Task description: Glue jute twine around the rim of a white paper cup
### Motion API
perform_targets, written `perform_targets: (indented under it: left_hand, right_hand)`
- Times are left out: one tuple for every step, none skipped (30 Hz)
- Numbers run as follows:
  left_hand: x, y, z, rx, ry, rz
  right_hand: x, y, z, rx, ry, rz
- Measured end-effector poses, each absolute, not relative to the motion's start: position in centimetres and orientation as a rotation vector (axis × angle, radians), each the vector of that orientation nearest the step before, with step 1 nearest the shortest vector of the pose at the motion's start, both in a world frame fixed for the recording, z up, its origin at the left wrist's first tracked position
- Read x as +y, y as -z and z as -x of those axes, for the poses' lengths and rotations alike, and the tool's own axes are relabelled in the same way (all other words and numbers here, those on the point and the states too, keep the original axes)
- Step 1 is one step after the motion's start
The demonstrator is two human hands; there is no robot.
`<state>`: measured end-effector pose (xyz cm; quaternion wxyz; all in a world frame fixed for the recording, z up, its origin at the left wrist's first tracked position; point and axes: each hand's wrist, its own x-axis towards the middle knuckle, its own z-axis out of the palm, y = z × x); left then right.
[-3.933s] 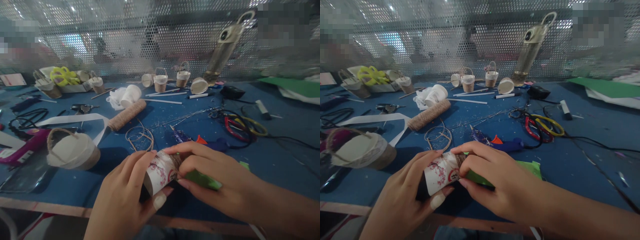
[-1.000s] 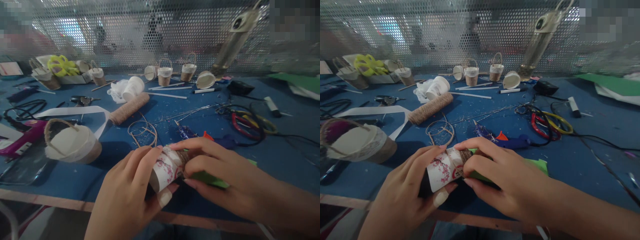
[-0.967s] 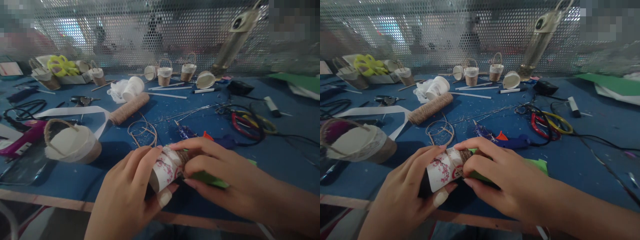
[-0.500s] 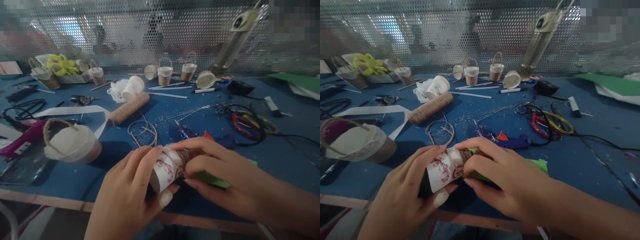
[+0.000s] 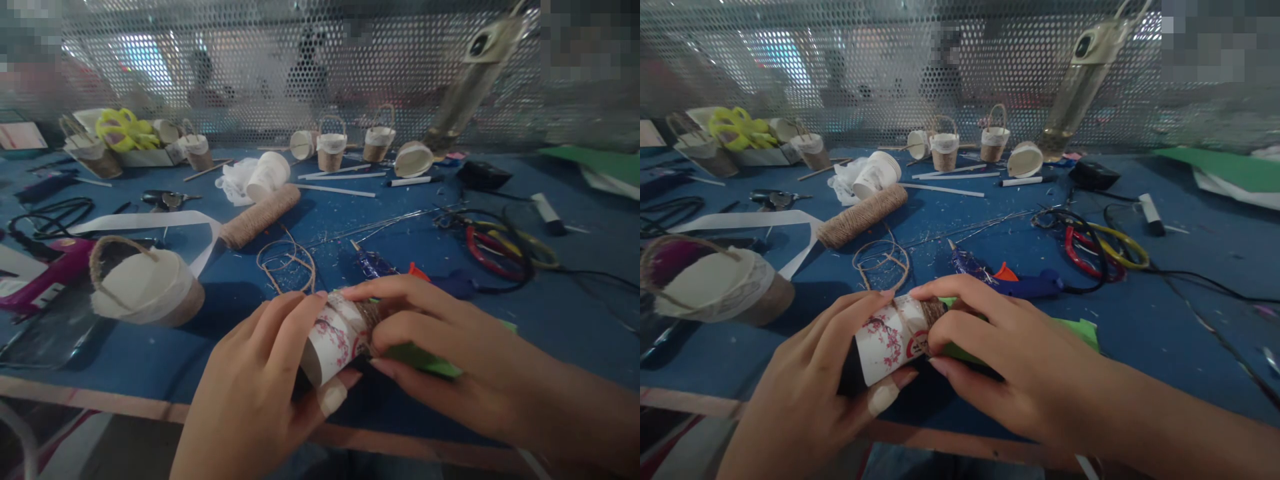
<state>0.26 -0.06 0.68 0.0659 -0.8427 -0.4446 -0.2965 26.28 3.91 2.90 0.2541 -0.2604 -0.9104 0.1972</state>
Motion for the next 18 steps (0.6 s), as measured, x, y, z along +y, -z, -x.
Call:
perform_targets:
  left_hand:
    - [-0.07, -0.68, -0.28, -1.338, 0.893, 2.540]
    - [-0.06, -0.67, -0.29, -1.338, 0.892, 2.536]
    - [-0.05, -0.66, -0.31, -1.338, 0.891, 2.532]
    - [-0.04, -0.64, -0.32, -1.338, 0.892, 2.527]
    - [-0.02, -0.63, -0.32, -1.341, 0.891, 2.526]
    - [0.00, -0.61, -0.31, -1.348, 0.891, 2.525]
    - [0.03, -0.60, -0.30, -1.353, 0.892, 2.524]
    - [0.05, -0.58, -0.30, -1.353, 0.892, 2.526]
    - [0.08, -0.57, -0.29, -1.353, 0.890, 2.527]
    - [0.10, -0.56, -0.30, -1.354, 0.889, 2.526]
    - [0.11, -0.55, -0.30, -1.352, 0.887, 2.524]
    - [0.12, -0.54, -0.32, -1.347, 0.890, 2.520]
    - [0.11, -0.53, -0.33, -1.345, 0.890, 2.519]
    - [0.10, -0.51, -0.33, -1.343, 0.891, 2.519]
    - [0.08, -0.49, -0.33, -1.343, 0.894, 2.518]
    - [0.05, -0.46, -0.32, -1.341, 0.895, 2.519]
    - [0.03, -0.43, -0.30, -1.345, 0.894, 2.518]
    - [0.01, -0.41, -0.29, -1.350, 0.892, 2.517]
  right_hand:
    - [3.90, -2.86, -26.32, -2.473, -0.538, 0.705]
    - [3.90, -2.82, -26.36, -2.471, -0.536, 0.701]
    - [3.89, -2.78, -26.38, -2.470, -0.533, 0.698]
    - [3.90, -2.76, -26.40, -2.469, -0.528, 0.698]
    - [3.91, -2.74, -26.41, -2.470, -0.524, 0.698]
    - [3.94, -2.75, -26.40, -2.469, -0.523, 0.699]
    - [3.97, -2.76, -26.38, -2.468, -0.523, 0.701]
    - [4.01, -2.77, -26.35, -2.468, -0.526, 0.699]
    - [4.05, -2.77, -26.32, -2.469, -0.530, 0.697]
    - [4.08, -2.77, -26.29, -2.469, -0.534, 0.696]
    - [4.10, -2.75, -26.27, -2.469, -0.534, 0.697]
    - [4.12, -2.73, -26.26, -2.470, -0.530, 0.699]
    - [4.12, -2.70, -26.26, -2.471, -0.527, 0.700]
    - [4.10, -2.69, -26.26, -2.469, -0.524, 0.699]
    - [4.08, -2.69, -26.27, -2.466, -0.520, 0.695]
    - [4.05, -2.70, -26.29, -2.462, -0.518, 0.689]
    - [4.02, -2.74, -26.31, -2.462, -0.519, 0.687]
    - [3.99, -2.78, -26.32, -2.461, -0.522, 0.685]
